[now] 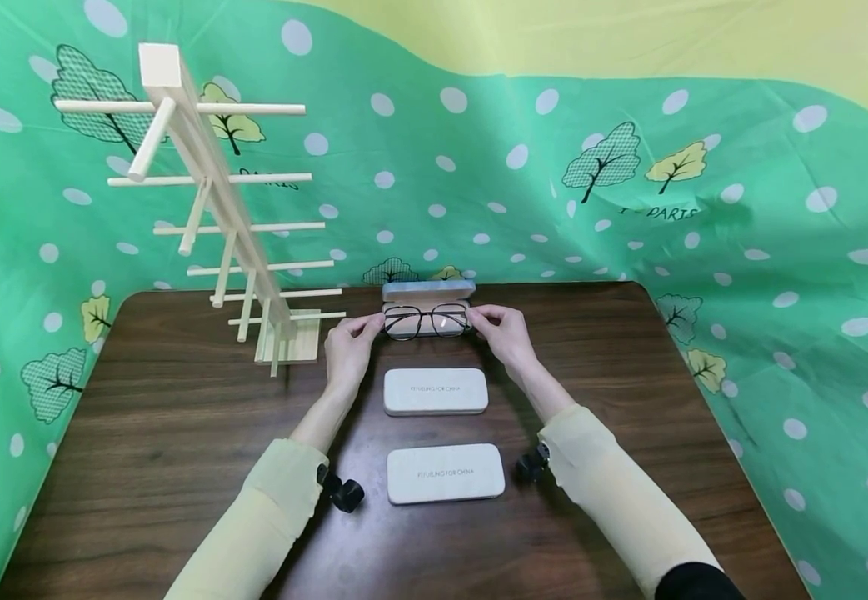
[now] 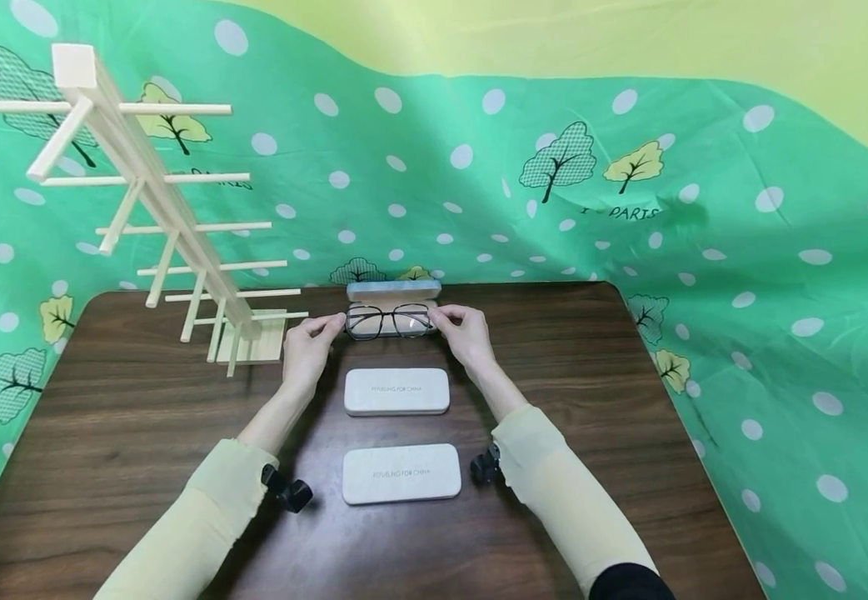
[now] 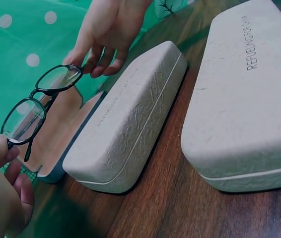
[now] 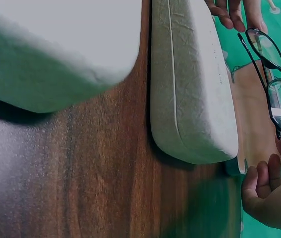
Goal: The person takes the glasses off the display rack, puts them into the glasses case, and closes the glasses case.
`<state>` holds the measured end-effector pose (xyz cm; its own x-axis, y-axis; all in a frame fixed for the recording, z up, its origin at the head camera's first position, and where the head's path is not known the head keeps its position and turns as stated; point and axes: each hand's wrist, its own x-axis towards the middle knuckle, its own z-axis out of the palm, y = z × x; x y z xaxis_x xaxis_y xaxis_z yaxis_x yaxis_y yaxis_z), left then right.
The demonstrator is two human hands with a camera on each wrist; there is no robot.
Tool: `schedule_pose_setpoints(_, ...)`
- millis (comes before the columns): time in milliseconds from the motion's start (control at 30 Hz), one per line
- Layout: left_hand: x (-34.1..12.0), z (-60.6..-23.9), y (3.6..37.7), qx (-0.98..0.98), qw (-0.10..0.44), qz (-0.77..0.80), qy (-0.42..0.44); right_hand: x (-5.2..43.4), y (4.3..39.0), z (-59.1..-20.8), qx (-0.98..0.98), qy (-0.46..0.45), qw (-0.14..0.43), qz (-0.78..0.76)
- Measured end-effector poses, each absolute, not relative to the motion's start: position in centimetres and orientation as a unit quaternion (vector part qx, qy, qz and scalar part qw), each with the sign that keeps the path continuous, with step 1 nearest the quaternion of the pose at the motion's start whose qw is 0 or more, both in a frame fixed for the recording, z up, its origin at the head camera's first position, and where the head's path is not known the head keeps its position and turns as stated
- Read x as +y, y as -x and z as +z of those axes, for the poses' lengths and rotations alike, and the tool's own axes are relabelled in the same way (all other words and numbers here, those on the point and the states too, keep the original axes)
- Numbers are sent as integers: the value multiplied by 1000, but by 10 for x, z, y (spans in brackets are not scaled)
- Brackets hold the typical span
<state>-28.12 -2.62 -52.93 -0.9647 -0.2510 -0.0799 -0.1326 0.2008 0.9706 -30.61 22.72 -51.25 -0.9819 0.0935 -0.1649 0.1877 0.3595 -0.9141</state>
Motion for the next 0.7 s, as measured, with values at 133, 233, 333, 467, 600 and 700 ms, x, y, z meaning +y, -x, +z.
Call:
schedule_pose_setpoints(133,-25,-530,283,-771,46,-620,-138,227,309,-514,824,-84,40,-558)
schedule_pose_setpoints(233,-24,-531,284,-769,48,-621,-144,226,311,-515,824,-87,42,-558)
schedule_pose_setpoints(333,-23,-533,287,-766,50,-624,-148,226,313,-516,828,-89,43,-553)
schedule_pose_setpoints(467,-22,-535,290,-763,50,-626,-152,226,316,-517,831,-92,42,-547)
schedule_pose_setpoints(600,-21,-537,293,-765,47,-624,-155,228,319,-519,836,-89,40,-541)
schedule_pose_setpoints(700,-21,-539,295,-766,47,-622,-158,227,320,-519,839,-86,40,-536)
